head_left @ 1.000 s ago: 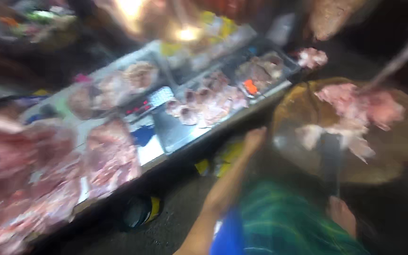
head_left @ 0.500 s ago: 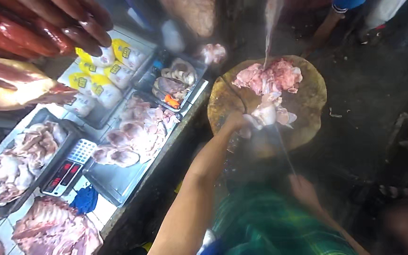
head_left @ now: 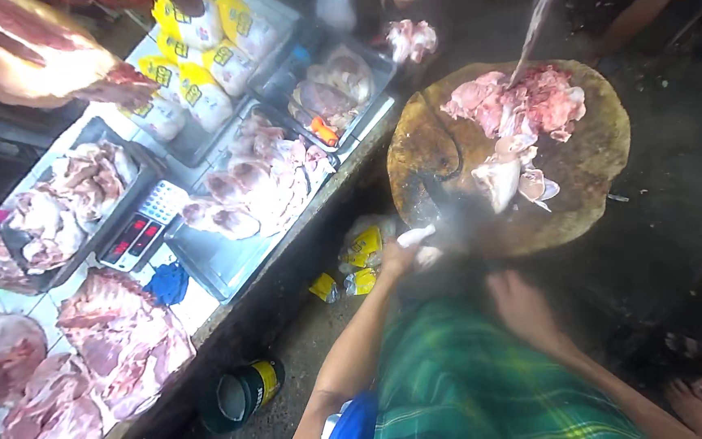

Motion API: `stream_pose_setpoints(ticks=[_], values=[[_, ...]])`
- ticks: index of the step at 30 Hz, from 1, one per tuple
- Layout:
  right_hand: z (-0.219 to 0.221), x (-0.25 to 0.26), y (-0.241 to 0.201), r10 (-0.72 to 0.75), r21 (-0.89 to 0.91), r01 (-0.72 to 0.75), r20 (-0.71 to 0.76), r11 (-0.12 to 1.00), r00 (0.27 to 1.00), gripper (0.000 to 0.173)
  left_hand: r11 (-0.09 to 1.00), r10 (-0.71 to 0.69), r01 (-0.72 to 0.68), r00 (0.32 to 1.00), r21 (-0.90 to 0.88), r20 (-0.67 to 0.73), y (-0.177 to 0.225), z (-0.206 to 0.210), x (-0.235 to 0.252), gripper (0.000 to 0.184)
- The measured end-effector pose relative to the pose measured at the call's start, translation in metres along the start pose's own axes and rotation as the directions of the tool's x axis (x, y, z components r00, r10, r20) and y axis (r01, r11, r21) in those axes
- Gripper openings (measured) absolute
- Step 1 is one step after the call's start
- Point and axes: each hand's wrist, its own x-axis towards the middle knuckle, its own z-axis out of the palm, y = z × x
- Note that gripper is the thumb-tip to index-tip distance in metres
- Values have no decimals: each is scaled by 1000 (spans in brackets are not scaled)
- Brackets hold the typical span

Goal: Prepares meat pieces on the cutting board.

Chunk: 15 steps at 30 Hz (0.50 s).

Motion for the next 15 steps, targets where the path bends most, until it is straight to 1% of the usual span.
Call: stream_pose_setpoints(ticks=[2,3,4,5,6,7,8,9,10,13,15], values=[[4,3,-8,-149,27,155,-149,988,978,55,999,-13,13,1000,30,5,-1,1,-1,72],[7,5,-9,-182,21,188,-177,982,967,54,999,-20,20,1000,29,5,0,2,-3,73],[11,8,-8,-170,-5,171,-150,985,974,55,1000,-22,22,1000,22,2,-1,3,-2,74],[15,12,-6,-104,-43,102,-57,994,993,58,1000,-22,22,1000,9,0,-3,4,-2,73],[17,16,-4,17,-96,-8,90,995,996,63,1000,-18,18,1000,-9,2,-6,4,-1,72],[15,23,-1,143,-127,-116,231,985,962,68,1000,-8,8,1000,-17,3,-7,5,0,70],[10,30,3,220,-96,-200,319,975,922,70,1000,10,-10,1000,-19,0,-8,4,2,68],[6,37,7,242,-35,-245,354,969,904,71,999,33,-33,999,-14,-6,-10,2,6,67],[2,38,11,241,-2,-257,353,967,904,72,998,56,-56,998,-7,-14,-14,0,6,66],[-6,31,8,177,4,-181,198,984,964,67,989,147,-147,989,-24,-4,-16,-4,1,62],[-7,26,2,136,-6,-136,126,991,983,65,977,206,-207,978,-51,-16,-28,0,7,62]])
